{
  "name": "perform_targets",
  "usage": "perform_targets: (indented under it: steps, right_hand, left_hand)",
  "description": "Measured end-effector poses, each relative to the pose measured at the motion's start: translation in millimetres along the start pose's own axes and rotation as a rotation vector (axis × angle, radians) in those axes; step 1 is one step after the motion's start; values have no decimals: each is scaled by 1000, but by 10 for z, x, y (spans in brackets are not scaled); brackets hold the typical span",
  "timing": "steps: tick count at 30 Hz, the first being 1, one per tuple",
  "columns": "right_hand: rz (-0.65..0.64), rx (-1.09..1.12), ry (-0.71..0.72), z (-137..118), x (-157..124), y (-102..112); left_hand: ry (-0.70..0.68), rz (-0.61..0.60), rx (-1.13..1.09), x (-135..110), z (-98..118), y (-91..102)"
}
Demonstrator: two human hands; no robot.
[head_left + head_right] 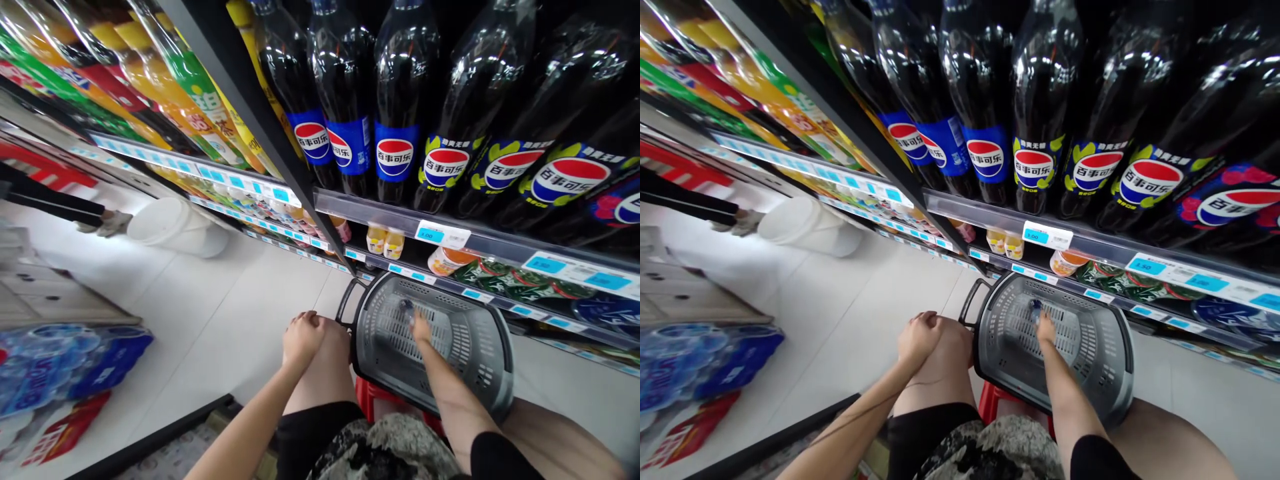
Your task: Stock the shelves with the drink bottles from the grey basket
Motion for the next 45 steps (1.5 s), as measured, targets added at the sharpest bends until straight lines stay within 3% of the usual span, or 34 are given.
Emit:
perform_targets:
  steps: [5,10,13,17,22,26,30,36,45]
  right_hand:
    - [48,54,72,417,-119,110]
    - [122,153,218,763,-527,545]
    - [176,214,301,898,-867,966]
    - [310,245,378,1140,-1270,1692]
    - [589,214,500,1700,-1774,2683]
    - [805,9,508,2126,-2015,3311]
    - [948,-167,475,2402,-2008,3673]
    - [1102,-138,374,2627,-1786,3898]
    - [956,-25,80,2501,-1143,4071]
  left_hand:
    - [1,11,-14,-38,-11,34]
    - [-39,27,-12,-115,116,31]
    - [-77,36,20,-168,214,-1]
    - [-136,60,26,-235,311,-24]
    - [-170,59,31,-280,368,0]
    - [-160,80,39,-283,377,8]
    - [-164,108,37,-282,386,-22]
    - [-162,122,37,-278,406,-48]
    - [-150,102,77,-276,441,-25]
Point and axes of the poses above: each hand's wrist, its own x-axis towards the middle knuckle, its own y-axis out of the back of the hand, z = x × y, the point moved 5 cm from there along x, towards the middle knuckle, and after that the axes turned 12 degrees about -y, right-handed, at the moved point
